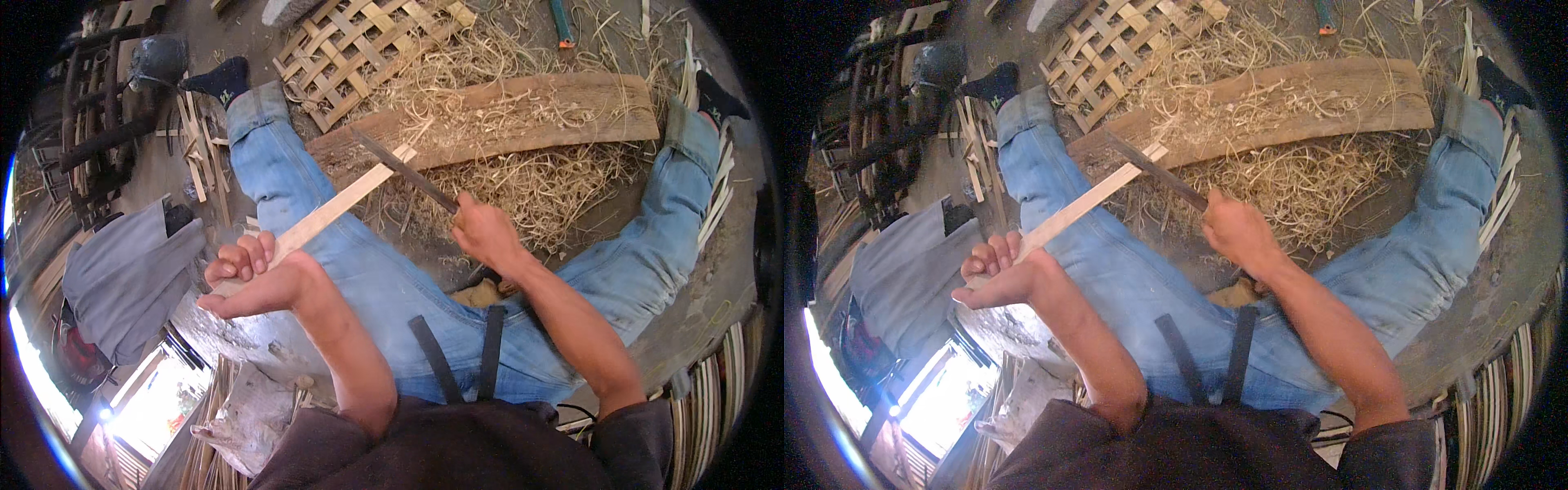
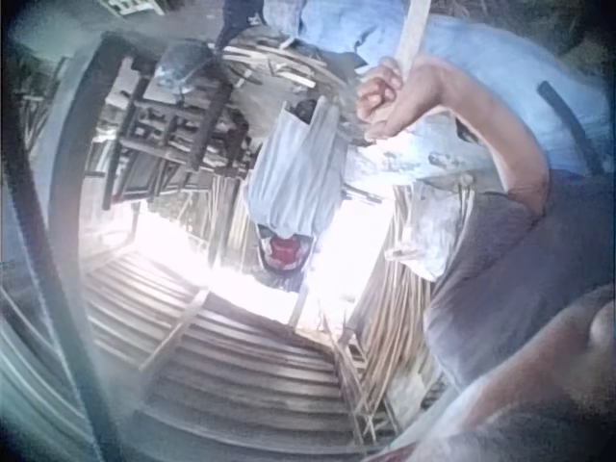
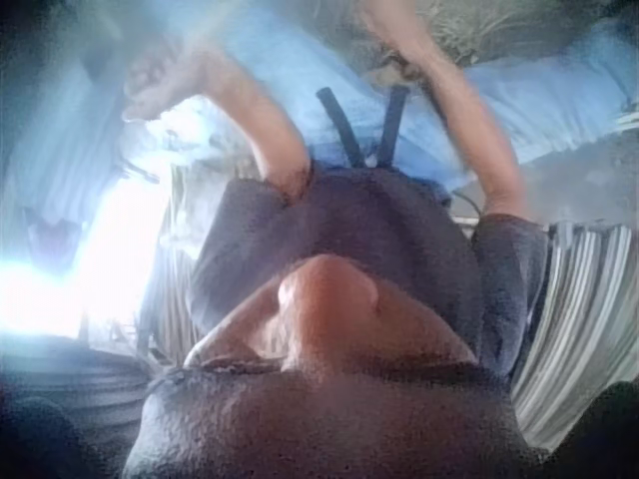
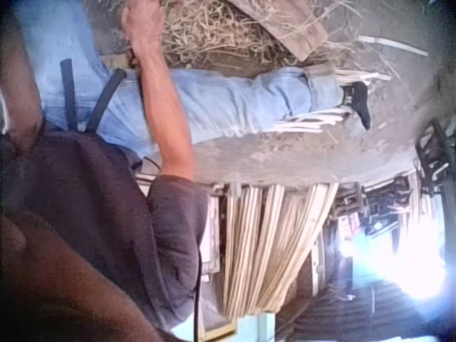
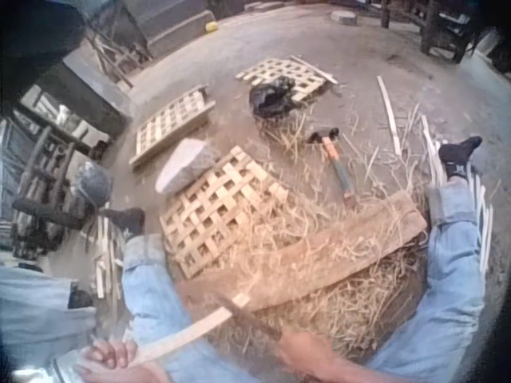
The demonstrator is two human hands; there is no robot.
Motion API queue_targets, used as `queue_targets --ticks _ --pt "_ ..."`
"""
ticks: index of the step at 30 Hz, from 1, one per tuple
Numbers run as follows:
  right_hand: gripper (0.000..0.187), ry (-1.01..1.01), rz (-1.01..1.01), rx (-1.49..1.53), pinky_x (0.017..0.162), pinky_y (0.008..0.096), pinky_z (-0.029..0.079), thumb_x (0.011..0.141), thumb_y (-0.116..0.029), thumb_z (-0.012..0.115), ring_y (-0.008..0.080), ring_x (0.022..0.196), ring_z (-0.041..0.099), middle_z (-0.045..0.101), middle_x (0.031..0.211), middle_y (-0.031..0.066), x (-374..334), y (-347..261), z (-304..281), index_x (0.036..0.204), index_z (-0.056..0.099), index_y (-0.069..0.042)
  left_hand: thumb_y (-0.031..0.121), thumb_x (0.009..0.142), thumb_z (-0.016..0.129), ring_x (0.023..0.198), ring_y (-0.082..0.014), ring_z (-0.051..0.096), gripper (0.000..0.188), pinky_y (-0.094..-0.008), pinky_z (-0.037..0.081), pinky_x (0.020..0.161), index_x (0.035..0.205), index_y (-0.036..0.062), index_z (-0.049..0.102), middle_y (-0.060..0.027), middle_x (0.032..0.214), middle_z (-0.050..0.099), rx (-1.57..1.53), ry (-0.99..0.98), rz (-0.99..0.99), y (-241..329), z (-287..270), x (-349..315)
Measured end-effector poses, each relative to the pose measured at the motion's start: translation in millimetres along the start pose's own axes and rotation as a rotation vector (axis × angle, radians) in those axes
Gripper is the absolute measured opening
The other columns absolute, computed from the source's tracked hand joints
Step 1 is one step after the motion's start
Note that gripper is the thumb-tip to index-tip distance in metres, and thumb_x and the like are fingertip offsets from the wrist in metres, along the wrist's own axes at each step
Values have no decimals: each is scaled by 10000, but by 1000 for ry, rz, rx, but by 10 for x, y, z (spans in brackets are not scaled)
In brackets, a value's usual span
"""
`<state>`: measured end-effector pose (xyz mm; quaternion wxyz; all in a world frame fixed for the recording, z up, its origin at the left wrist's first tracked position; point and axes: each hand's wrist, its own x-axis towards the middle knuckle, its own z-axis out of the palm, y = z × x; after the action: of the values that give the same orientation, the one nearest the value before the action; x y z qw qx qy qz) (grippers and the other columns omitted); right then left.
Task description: The person sits on the floor and uses a knife to shave and shape a thin wooden stick. They hold the stick in one hand and repeatedly scrape the surface with the knife, producing wood shavings that fall onto the floor.
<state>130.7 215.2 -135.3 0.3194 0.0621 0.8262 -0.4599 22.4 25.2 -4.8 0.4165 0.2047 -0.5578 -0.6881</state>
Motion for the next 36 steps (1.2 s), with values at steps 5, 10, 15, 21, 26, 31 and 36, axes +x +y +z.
queue_targets --ticks 5,10,15,21,26,31,36 --pt "316 -2 -30 -103 698 512 531 833 -175 600 430 759 655 649 783 246 -4 71 29 1030 464 31 640 938 344 425 -65 245 532 -217 169 408 704 163 372 34 549 271 44 -39 40 5 31 -46" --pt "294 22 -5 -86 701 504 530 819 -159 628 425 748 656 646 758 239 -32 118 -28 988 480 31 644 927 353 428 -60 249 530 -211 179 413 703 164 370 41 550 261 1 -86 27 24 89 -89" --pt "311 129 -47 -130 719 511 526 807 -168 653 430 759 653 644 757 252 44 303 -71 978 486 31 638 929 348 440 -60 246 523 -212 179 417 703 167 360 48 551 257 -169 -256 90 355 -19 77" --pt "326 339 29 365 711 509 524 796 -175 617 471 782 642 639 798 299 -100 85 0 982 521 76 725 913 328 472 -78 190 603 -253 131 443 736 148 323 29 559 223 -191 -393 183 223 101 -24" --pt "393 63 -98 48 693 493 518 821 -199 613 448 751 645 647 783 262 -177 -270 34 1106 523 57 743 903 338 466 -85 146 638 -264 121 452 721 135 282 28 544 222 -210 -547 141 -18 -15 -201" --pt "314 18 -207 84 688 519 536 813 -171 564 452 743 651 646 783 274 -270 -473 44 1035 529 48 732 904 364 466 -77 147 636 -262 113 456 694 139 274 31 530 210 -110 -544 146 7 -22 -170" --pt "301 -9 -188 23 701 523 531 830 -171 566 453 758 652 645 768 285 98 -210 22 1011 524 66 709 908 394 458 -72 152 622 -249 112 443 683 142 272 34 522 195 -139 -511 135 -48 -121 -61"
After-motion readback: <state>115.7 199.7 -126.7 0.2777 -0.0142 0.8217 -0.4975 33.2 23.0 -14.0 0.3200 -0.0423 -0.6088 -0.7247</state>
